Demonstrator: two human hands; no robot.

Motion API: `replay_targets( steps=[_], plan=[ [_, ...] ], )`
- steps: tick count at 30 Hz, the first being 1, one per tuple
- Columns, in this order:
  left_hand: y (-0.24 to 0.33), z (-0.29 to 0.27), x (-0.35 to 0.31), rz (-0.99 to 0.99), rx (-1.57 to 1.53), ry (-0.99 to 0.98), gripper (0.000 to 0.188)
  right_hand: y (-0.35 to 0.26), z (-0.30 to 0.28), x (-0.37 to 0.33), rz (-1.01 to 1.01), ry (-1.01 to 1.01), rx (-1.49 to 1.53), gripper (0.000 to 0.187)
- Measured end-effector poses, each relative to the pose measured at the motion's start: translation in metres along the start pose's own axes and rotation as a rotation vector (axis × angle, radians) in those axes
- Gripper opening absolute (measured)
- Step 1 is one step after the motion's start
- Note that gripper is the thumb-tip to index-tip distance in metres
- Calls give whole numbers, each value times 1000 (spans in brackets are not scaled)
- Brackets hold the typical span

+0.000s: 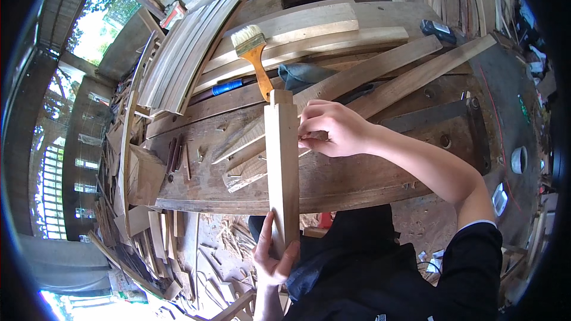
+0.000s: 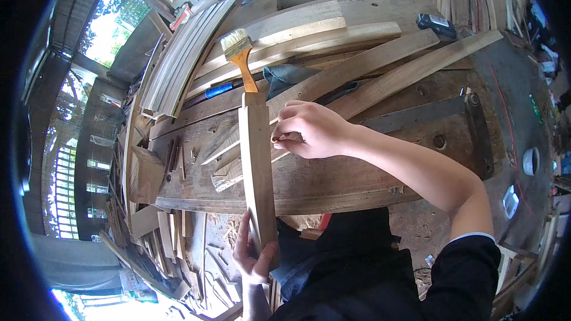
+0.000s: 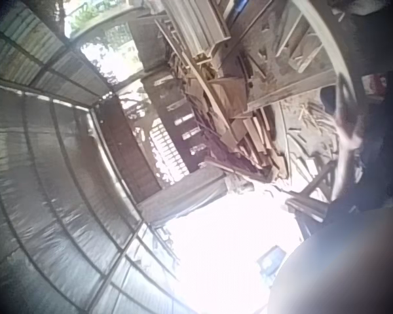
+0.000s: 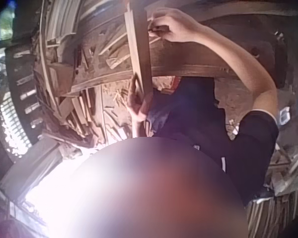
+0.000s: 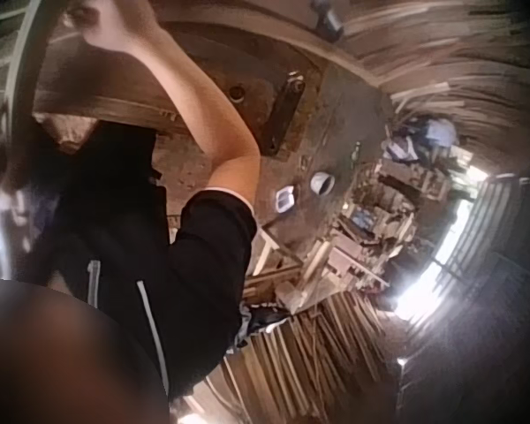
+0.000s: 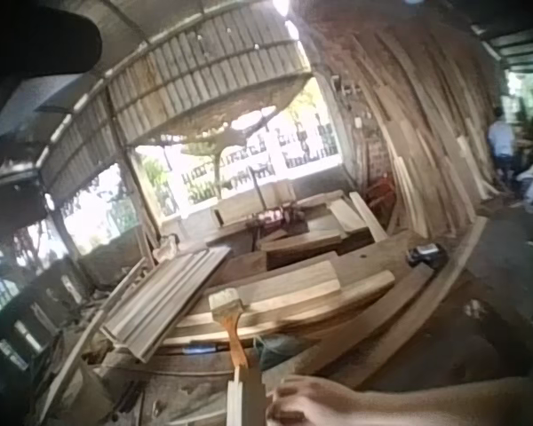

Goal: Fitting wooden pieces together to create joints for furniture assembly.

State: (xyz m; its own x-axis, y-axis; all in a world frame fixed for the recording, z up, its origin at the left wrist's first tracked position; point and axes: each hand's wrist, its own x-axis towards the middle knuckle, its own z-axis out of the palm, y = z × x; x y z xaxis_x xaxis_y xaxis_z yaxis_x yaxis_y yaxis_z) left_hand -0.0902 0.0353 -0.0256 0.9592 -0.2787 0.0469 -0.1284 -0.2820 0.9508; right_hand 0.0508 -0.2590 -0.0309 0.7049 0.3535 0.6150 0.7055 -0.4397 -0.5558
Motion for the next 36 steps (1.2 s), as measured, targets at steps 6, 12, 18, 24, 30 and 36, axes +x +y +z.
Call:
replay_targets(
  steps=[6, 12, 18, 24, 30, 36],
  plan=[
    [-7, 1, -1, 36, -114, 56, 76, -1, 0, 1, 28, 10, 18, 8],
    [-2, 0, -1, 13, -105, 53, 76, 0, -2, 0, 44, -10, 13, 8],
    [-13, -2, -1, 145, -17, 33, 78, -2, -1, 1, 53, -8, 18, 8],
    [1, -7, -6, 26, -4, 34, 80, 1, 0, 3, 35, -17, 9, 8],
    [17, -3, -10, 318, -212, 182, 98, -3, -4, 1, 80, -39, 8, 14],
    [25, -4, 4, -56, -50, 67, 66, -6, -3, 2, 107, -60, 9, 16]
  ],
)
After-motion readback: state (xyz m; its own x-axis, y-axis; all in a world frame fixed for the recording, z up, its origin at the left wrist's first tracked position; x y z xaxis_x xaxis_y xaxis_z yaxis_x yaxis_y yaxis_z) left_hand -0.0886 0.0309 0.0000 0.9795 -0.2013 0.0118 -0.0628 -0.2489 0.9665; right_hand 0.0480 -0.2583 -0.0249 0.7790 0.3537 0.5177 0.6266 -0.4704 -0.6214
